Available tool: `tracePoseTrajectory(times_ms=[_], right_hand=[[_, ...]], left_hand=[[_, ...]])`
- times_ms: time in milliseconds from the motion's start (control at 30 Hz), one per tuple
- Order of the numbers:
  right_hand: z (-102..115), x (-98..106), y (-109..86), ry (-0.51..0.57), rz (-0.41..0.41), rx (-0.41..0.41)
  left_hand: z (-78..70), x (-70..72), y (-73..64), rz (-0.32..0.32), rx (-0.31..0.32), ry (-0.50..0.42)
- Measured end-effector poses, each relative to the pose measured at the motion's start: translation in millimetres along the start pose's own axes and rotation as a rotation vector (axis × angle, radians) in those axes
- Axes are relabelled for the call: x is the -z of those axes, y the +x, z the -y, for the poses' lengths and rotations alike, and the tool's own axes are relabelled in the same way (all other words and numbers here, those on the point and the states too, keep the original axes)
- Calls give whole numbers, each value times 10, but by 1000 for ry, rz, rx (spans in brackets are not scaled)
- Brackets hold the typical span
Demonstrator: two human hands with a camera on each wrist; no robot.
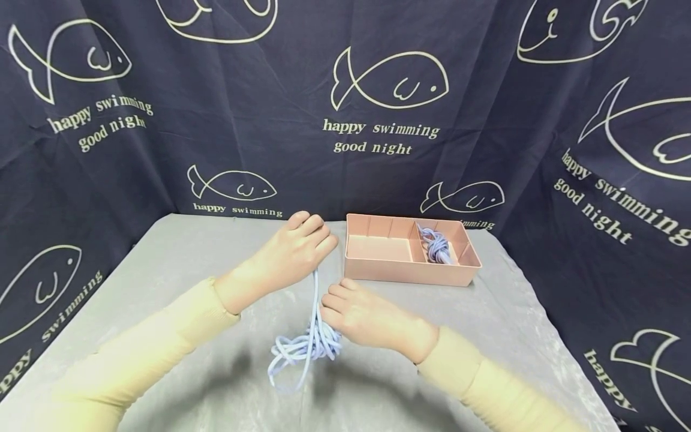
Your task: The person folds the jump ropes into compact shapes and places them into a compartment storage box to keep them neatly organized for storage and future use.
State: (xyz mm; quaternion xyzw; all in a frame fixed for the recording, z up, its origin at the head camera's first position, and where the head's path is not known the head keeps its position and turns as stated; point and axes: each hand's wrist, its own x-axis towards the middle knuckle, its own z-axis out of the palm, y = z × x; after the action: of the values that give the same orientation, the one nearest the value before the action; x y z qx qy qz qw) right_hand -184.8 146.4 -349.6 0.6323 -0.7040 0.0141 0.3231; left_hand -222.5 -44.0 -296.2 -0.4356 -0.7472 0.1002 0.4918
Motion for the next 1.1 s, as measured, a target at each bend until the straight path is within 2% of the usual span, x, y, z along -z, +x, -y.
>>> tracePoseTrajectory(times_ms=[133, 300, 433, 533, 633, 767, 933, 1100], right_hand=[[12, 83, 41, 140, -72, -76], [-30, 139, 46, 277, -209, -248], [-61, 135, 7, 290, -320, -387], [-73, 141, -17, 257, -361, -515], [-89, 159, -29, 230, -360, -653], [-116, 178, -30, 202, -323, -795], [-176, 189, -27, 159, -293, -896], [-276, 208, -68, 112, -232, -1006]], left_hand=[[-26, -127, -69, 25, 34, -41], [-79, -272, -169, 79, 125, -95], [-158, -340, -245, 124, 181, -156], [-217, -359, -301, 166, 201, -168], [-258, -346, -325, 191, 218, -127], [-315, -293, -320, 175, 226, -73], [-420, -187, -306, 154, 184, -49], [-473, -39, -291, 95, 120, -48]])
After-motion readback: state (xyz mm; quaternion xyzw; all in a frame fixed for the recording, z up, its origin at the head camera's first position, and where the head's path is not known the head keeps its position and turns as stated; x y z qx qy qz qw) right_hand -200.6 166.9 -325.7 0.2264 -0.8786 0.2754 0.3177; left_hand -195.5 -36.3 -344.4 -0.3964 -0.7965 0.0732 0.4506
